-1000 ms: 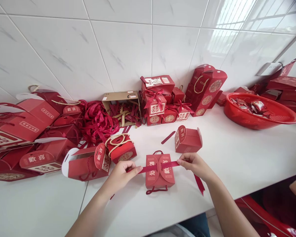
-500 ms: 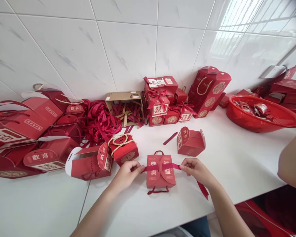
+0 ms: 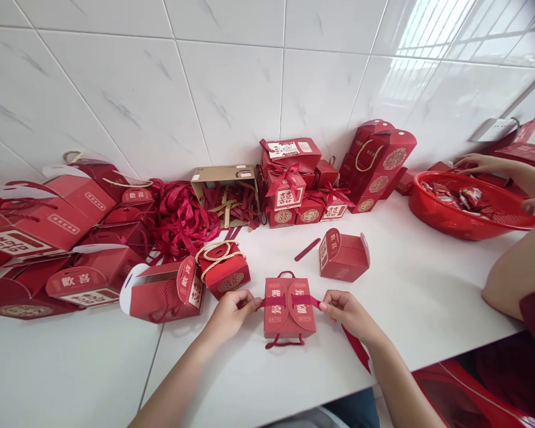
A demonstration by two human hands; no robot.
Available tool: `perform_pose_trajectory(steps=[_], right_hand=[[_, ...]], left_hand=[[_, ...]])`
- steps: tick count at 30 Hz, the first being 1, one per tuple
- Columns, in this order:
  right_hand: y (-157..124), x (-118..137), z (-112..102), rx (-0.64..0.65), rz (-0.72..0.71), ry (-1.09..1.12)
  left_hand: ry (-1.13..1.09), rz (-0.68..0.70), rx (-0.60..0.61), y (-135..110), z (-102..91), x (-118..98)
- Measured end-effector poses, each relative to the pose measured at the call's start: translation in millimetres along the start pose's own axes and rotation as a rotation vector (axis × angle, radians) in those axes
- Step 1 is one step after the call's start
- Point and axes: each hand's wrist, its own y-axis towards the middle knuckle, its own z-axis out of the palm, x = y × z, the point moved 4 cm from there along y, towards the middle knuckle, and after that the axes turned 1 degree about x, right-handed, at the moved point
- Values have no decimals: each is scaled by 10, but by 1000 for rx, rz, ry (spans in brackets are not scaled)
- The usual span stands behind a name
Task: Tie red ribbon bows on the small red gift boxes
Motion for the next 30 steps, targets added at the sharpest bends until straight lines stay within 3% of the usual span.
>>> perform_pose_trajectory(steps=[11,17,19,22,24,27,30], right_hand=[[-53,88,14,-23,-21,-66],[-269,107,-207,-418,-94,-182],[-352,109,-186,-338,-33,-181],[-428,120,14,-33,74,-121],[-434,108,157,57,126,-79],[-383,26,311,41,193,5],[-340,-62,373,-75,207,251]], left_hand=[[16,58,-116,-122,-23,-55],[136,150,-484,-498,-131,-136],[204,101,-393,-603,-41,-134],[272,9,-128,-671,165,-111],[232,-25,-90,-662,231,-90],[0,-40,-161,-583,220,-26],[-282,-108,-217,-496,187,73]])
